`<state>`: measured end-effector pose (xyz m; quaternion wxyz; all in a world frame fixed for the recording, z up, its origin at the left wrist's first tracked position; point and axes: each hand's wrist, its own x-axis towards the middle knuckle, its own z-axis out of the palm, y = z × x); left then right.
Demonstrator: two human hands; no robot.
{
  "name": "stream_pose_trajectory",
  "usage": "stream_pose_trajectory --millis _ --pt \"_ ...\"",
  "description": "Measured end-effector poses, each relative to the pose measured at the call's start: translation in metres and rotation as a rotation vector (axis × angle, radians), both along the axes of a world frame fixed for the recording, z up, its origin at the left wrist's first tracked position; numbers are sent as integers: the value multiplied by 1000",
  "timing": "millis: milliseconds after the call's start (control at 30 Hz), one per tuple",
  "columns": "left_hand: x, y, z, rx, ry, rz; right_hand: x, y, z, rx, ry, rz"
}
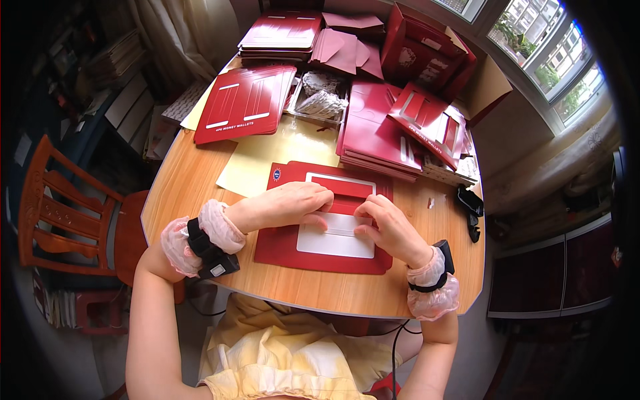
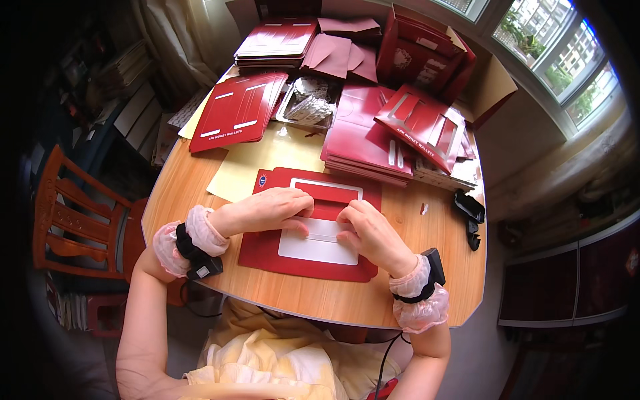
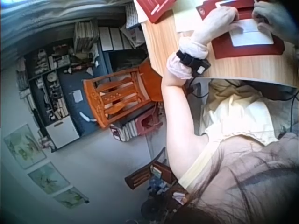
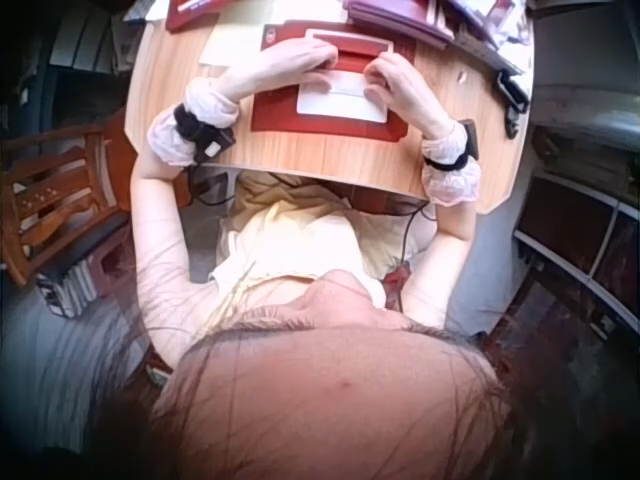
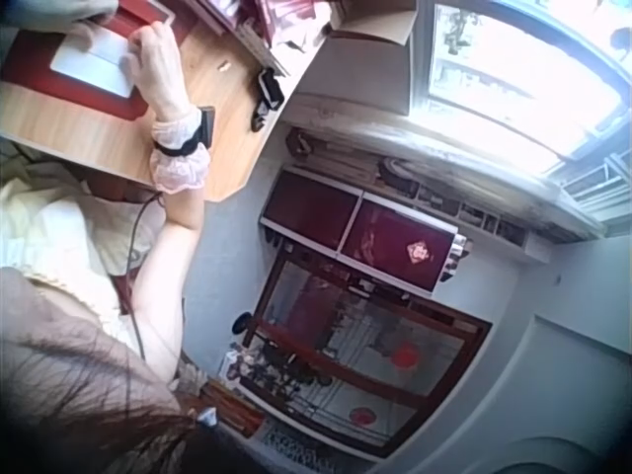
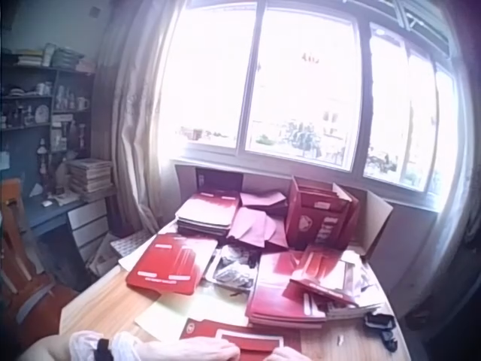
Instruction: Folding and assembling red paper money wallets at a table.
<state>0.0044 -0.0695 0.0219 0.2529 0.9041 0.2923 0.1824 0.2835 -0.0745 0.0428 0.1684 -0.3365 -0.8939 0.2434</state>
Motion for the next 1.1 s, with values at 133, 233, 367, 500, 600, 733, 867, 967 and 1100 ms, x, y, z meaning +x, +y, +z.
stream_pose_trajectory --millis 133,233,367,500,600,733,867,967,1100 --pt "-1 -1 5 51 41 -25 -2 -3 7 40 -21 19" --pt "-1 -3 8 114 108 -31 -5 -6 9 123 -74 44" --pt "-1 -5 8 165 115 -37 -7 -10 9 159 -104 28" --pt "-1 -7 12 93 130 -34 -5 -9 7 171 -104 13" --pt "-2 -7 10 158 77 -68 -8 -10 9 209 -124 25" --pt "-1 -11 14 184 85 -89 -11 -14 11 258 -131 34" --pt "-2 -15 17 153 144 -89 -16 -21 15 375 -208 58" --pt "2 -18 19 122 182 -82 -17 -22 13 458 -317 79" --pt "3 -15 13 160 234 -129 -18 -21 13 514 -307 101"
